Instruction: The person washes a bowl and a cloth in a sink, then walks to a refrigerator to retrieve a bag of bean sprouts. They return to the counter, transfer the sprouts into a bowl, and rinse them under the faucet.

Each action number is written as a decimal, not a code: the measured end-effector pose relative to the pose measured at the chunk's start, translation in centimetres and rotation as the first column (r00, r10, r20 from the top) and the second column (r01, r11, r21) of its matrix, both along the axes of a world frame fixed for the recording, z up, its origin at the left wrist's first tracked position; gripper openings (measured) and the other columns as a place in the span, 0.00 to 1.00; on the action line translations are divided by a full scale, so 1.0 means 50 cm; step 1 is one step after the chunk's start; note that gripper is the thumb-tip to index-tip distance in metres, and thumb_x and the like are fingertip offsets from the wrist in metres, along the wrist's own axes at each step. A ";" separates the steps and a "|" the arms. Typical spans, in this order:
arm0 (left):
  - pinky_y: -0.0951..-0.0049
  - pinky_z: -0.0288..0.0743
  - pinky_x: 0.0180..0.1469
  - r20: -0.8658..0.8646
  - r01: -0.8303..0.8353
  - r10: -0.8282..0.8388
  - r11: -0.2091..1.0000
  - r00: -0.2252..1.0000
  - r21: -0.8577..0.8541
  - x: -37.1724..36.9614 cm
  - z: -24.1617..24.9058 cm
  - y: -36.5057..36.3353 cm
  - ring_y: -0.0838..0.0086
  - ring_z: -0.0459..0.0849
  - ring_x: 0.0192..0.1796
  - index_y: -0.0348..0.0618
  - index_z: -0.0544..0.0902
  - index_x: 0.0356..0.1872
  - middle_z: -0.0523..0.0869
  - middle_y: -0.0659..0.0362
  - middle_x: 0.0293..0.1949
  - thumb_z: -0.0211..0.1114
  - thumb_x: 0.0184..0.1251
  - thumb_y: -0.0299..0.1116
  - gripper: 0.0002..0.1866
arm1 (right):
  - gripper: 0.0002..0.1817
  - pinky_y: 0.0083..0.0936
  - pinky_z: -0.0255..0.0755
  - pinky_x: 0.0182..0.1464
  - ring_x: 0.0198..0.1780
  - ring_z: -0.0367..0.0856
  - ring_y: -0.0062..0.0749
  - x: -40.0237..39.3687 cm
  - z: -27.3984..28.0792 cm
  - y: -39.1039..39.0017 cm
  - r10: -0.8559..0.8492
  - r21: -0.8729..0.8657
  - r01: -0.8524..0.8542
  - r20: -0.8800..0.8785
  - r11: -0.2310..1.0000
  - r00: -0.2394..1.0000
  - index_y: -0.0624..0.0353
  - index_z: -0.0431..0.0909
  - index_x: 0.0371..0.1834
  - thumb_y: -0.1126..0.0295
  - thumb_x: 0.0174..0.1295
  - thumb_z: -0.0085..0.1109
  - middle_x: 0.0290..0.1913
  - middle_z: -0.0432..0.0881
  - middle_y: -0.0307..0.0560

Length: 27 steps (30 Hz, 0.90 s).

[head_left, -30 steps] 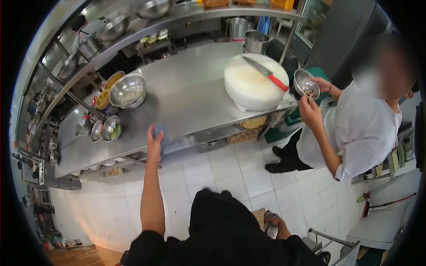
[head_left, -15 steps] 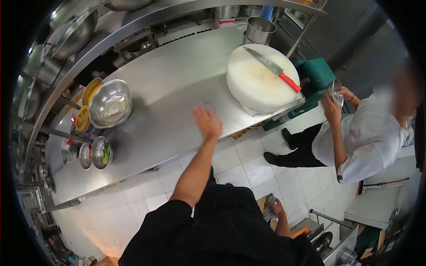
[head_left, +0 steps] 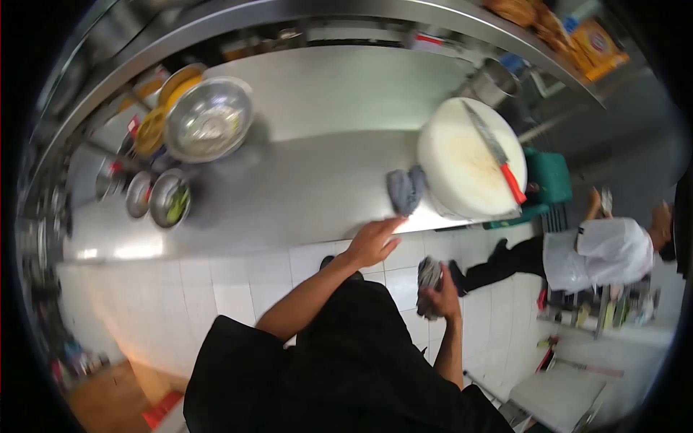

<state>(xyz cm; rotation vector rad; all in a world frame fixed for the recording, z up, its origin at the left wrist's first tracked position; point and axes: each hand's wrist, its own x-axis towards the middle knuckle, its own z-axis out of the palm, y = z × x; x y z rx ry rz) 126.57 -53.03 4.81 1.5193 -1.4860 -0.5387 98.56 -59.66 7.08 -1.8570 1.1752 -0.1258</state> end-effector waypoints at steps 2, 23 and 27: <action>0.63 0.72 0.57 0.137 0.207 -0.296 0.869 0.945 0.448 0.027 0.044 0.120 0.60 0.78 0.56 0.46 0.74 0.60 0.80 0.52 0.54 0.59 0.66 0.38 0.22 | 0.48 0.33 0.71 0.58 0.56 0.79 0.45 0.120 0.099 -0.045 0.121 -0.048 -0.117 0.085 0.992 0.989 0.63 0.52 0.72 0.69 0.47 0.68 0.55 0.78 0.63; 0.67 0.75 0.29 -0.277 -0.207 0.948 0.243 -0.155 0.948 -0.683 -0.418 0.950 0.72 0.80 0.25 0.42 0.81 0.36 0.82 0.58 0.29 0.58 0.62 0.39 0.12 | 0.32 0.53 0.67 0.47 0.55 0.68 0.54 0.824 -0.074 0.332 0.537 -0.698 -0.591 -0.342 0.405 0.771 0.42 0.58 0.69 0.64 0.60 0.55 0.65 0.62 0.55; 0.66 0.76 0.31 -0.276 -0.250 0.939 0.223 -0.204 0.942 -0.657 -0.424 1.008 0.71 0.81 0.27 0.42 0.81 0.41 0.83 0.58 0.32 0.59 0.61 0.39 0.13 | 0.31 0.53 0.69 0.46 0.55 0.69 0.54 0.882 -0.060 0.529 0.649 -0.703 -0.652 -0.361 0.283 0.670 0.43 0.62 0.67 0.65 0.58 0.57 0.64 0.64 0.54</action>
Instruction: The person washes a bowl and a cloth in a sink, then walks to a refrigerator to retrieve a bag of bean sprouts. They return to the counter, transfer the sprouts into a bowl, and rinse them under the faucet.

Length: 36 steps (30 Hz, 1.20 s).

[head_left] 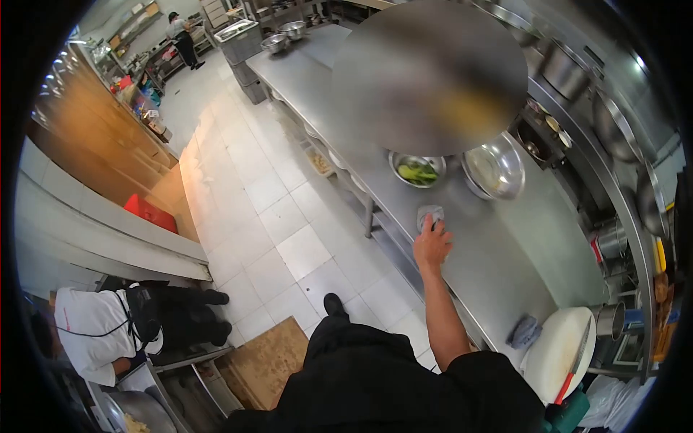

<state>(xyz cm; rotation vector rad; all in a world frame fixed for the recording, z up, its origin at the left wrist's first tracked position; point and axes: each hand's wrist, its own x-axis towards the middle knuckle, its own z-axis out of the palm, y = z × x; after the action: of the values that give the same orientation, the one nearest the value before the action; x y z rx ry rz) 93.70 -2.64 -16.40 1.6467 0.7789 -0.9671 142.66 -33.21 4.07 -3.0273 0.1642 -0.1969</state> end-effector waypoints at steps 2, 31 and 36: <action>0.66 0.77 0.32 0.020 -0.013 0.013 1.000 1.000 -0.001 0.037 -0.012 0.058 0.71 0.81 0.28 0.42 0.81 0.44 0.84 0.58 0.33 0.59 0.61 0.38 0.14 | 0.31 0.52 0.70 0.46 0.55 0.70 0.54 0.030 0.010 0.088 0.075 -0.003 -0.075 -0.005 0.997 0.997 0.44 0.62 0.66 0.65 0.57 0.58 0.62 0.65 0.53; 0.47 0.56 0.69 -0.235 -0.963 0.972 -0.077 -0.014 -0.260 0.459 0.223 0.180 0.62 0.51 0.76 0.59 0.48 0.76 0.51 0.55 0.76 0.58 0.62 0.64 0.46 | 0.30 0.42 0.69 0.56 0.56 0.74 0.46 0.779 -0.029 0.823 0.370 -0.034 -0.379 -0.162 0.925 0.915 0.61 0.73 0.53 0.51 0.53 0.60 0.53 0.77 0.54; 0.59 0.66 0.64 0.110 -0.986 0.982 -0.146 -0.155 -0.085 0.446 0.121 0.037 0.58 0.71 0.65 0.50 0.62 0.69 0.68 0.47 0.66 0.54 0.68 0.57 0.34 | 0.31 0.42 0.60 0.66 0.65 0.65 0.56 0.479 -0.047 1.087 0.988 0.098 -0.993 -0.144 0.062 0.047 0.68 0.65 0.63 0.66 0.57 0.60 0.62 0.70 0.62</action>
<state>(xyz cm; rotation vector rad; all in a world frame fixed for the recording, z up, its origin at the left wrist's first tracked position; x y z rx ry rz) 116.02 -0.78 -10.34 0.5327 1.5884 0.4060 166.61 21.12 1.73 -2.3055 -1.9301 0.2236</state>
